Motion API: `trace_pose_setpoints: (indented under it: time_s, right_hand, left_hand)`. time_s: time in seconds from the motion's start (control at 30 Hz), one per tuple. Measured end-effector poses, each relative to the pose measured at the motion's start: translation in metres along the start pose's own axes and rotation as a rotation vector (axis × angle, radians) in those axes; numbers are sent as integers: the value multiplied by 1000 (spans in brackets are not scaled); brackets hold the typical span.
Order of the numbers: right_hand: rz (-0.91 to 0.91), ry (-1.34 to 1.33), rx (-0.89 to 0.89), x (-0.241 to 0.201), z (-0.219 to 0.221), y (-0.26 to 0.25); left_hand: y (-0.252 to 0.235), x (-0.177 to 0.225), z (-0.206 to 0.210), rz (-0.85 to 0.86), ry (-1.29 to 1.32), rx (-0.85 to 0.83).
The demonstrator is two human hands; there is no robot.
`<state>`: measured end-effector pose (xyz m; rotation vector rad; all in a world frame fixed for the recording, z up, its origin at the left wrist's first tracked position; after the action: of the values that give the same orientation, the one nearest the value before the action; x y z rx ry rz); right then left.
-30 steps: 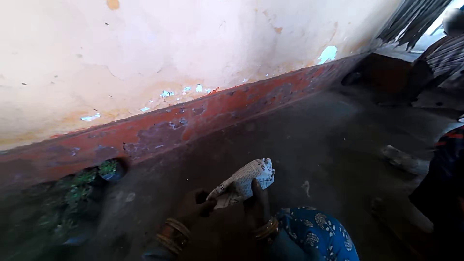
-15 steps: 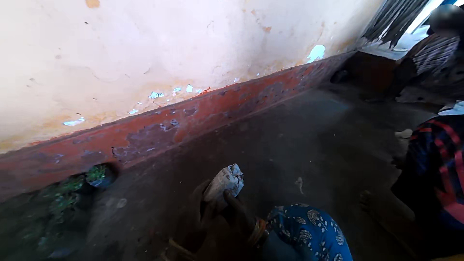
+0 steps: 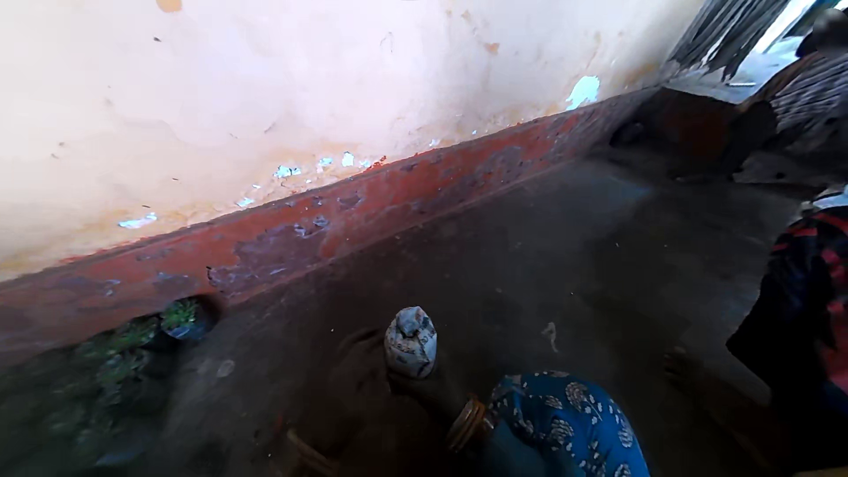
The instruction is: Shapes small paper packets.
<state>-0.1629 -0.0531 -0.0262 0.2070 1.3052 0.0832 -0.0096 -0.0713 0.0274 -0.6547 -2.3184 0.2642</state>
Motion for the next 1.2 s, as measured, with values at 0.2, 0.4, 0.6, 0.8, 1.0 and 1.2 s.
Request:
trace_pose_setpoints:
  time_s: [0.2, 0.4, 0.6, 0.8, 1.0, 1.2]
  right_hand:
    - [-226, 396, -205, 2, 22, -2]
    - [-172, 317, -269, 2, 26, 3]
    - [-205, 449, -322, 12, 28, 0]
    - [-127, 281, -293, 13, 25, -3]
    - [-58, 378, -396, 24, 27, -2]
    - [-130, 279, -479, 19, 40, 1]
  left_hand:
    - [1, 5, -22, 225, -357, 175]
    - [5, 12, -21, 383, -598, 246]
    - [2, -30, -46, -353, 170, 278]
    - [-2, -30, -29, -119, 59, -1]
    - [1, -13, -24, 138, -197, 19]
    - [3, -45, -34, -473, 275, 196]
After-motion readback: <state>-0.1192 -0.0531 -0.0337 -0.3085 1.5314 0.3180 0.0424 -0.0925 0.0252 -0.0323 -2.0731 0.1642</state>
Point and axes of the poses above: each hand's wrist, its own y-axis away from the middle knuckle, its own z-axis out of the palm, x = y × z, the point moved 7 cm from there along -y, towards the middle knuckle, and after that the axes turned 10 degrees about -y, right-handed, at the moved point
